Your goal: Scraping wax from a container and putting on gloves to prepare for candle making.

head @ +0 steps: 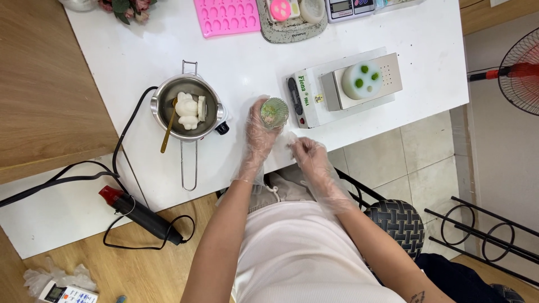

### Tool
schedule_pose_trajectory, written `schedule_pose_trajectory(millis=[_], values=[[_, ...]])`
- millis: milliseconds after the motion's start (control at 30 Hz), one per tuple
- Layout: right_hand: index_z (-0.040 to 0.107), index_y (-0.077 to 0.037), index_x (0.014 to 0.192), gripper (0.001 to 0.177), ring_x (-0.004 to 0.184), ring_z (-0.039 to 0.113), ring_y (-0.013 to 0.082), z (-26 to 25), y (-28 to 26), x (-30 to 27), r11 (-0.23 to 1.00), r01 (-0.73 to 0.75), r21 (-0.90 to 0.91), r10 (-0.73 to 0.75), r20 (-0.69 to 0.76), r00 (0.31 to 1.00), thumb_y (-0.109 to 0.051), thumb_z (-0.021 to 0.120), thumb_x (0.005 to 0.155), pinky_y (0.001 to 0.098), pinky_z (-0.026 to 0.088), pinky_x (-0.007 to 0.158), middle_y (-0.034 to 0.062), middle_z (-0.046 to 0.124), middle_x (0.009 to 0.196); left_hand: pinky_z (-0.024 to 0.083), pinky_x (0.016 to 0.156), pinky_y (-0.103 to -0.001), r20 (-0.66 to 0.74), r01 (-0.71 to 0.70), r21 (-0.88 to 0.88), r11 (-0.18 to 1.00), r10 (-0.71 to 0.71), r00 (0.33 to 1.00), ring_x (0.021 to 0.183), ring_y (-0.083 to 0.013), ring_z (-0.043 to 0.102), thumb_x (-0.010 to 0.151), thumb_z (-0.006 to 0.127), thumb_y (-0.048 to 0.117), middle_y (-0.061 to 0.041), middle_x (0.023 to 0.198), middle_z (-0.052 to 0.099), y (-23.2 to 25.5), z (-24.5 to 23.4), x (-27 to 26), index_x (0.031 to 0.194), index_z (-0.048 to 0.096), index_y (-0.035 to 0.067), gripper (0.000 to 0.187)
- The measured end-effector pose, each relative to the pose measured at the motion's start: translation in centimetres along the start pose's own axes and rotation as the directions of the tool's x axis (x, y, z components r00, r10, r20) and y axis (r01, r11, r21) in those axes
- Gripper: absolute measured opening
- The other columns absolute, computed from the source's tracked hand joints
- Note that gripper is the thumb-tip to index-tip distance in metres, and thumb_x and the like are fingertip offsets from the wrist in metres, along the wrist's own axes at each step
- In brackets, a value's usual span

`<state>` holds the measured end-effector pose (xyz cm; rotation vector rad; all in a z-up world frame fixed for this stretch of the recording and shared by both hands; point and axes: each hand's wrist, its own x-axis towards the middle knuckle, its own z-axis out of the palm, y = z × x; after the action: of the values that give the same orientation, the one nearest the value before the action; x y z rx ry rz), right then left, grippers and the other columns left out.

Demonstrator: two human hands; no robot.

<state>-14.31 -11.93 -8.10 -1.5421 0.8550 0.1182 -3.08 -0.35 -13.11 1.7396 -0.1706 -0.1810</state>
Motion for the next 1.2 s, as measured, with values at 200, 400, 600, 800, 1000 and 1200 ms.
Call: schedule_pose_trajectory(millis=[200,400,600,800,1000,1200], values=[[0.074,0.002,0.101,0.018,0.068,0.062,0.0029,1.1,-1.4,2.7,0.962,0.231,-0.146,-0.237,-0.024,0.971,-0.014,0.069,0.095,0.0193,0.051,0.062,-0.0009,0.073,0.078,0.057,0.104,-0.036,-0.011,-0.034,-0.05,0.998,0.034,0.999,0.124,-0.0261,0.062,0.077,0.09,0.009,-0.011,0.136,0.055,-0.9,0.6,-0.1,0.142,0.046,0.013,0.079],[0.075,0.004,0.093,0.02,0.069,0.057,0.0035,3.2,-0.5,2.0,0.954,0.288,-0.081,-0.296,-0.128,0.946,-0.014,0.082,0.089,0.0194,0.049,0.063,0.0002,0.07,0.077,0.056,0.103,-0.038,-0.024,-0.034,-0.048,0.998,0.033,0.999,0.123,-0.0276,0.061,0.07,0.093,0.009,-0.012,0.135,0.057,-0.5,0.3,-0.3,0.141,0.046,0.013,0.085],[0.074,0.004,0.086,0.018,0.066,0.056,0.0048,2.1,-0.7,1.2,0.958,0.214,-0.189,-0.242,-0.136,0.961,-0.012,0.083,0.088,0.0212,0.048,0.059,0.0032,0.068,0.073,0.056,0.104,-0.038,-0.051,-0.037,-0.02,0.999,0.036,0.998,0.124,-0.0285,0.061,0.071,0.09,0.006,-0.012,0.136,0.056,-1.5,1.0,-0.4,0.141,0.047,0.013,0.083],[0.073,0.004,0.089,0.015,0.066,0.058,0.0039,1.5,0.5,1.2,0.959,0.231,-0.162,-0.258,-0.167,0.952,-0.01,0.079,0.087,0.02,0.049,0.057,0.0026,0.07,0.075,0.055,0.103,-0.037,-0.02,0.013,-0.001,1.0,-0.013,1.0,0.123,-0.0278,0.062,0.074,0.087,0.002,-0.011,0.135,0.057,-0.8,0.8,-0.1,0.14,0.047,0.013,0.078],[0.074,0.001,0.093,0.017,0.063,0.052,0.0041,3.0,-3.9,0.1,0.961,0.211,-0.179,-0.234,-0.114,0.966,-0.015,0.079,0.093,0.0208,0.044,0.055,0.0011,0.067,0.074,0.054,0.105,-0.039,-0.031,-0.059,0.016,0.998,0.06,0.998,0.124,-0.0295,0.06,0.077,0.085,0.003,-0.013,0.136,0.055,-1.4,0.8,-0.3,0.143,0.042,0.012,0.08],[0.074,0.002,0.093,0.016,0.064,0.057,0.0043,-0.8,0.6,0.4,0.93,0.214,-0.298,-0.237,-0.045,0.97,-0.014,0.075,0.092,0.0219,0.05,0.058,0.0012,0.07,0.075,0.055,0.105,-0.038,0.029,0.022,0.014,1.0,-0.022,0.999,0.123,-0.0296,0.061,0.07,0.086,0.004,-0.013,0.135,0.056,-0.9,-0.1,0.1,0.141,0.046,0.013,0.082]])
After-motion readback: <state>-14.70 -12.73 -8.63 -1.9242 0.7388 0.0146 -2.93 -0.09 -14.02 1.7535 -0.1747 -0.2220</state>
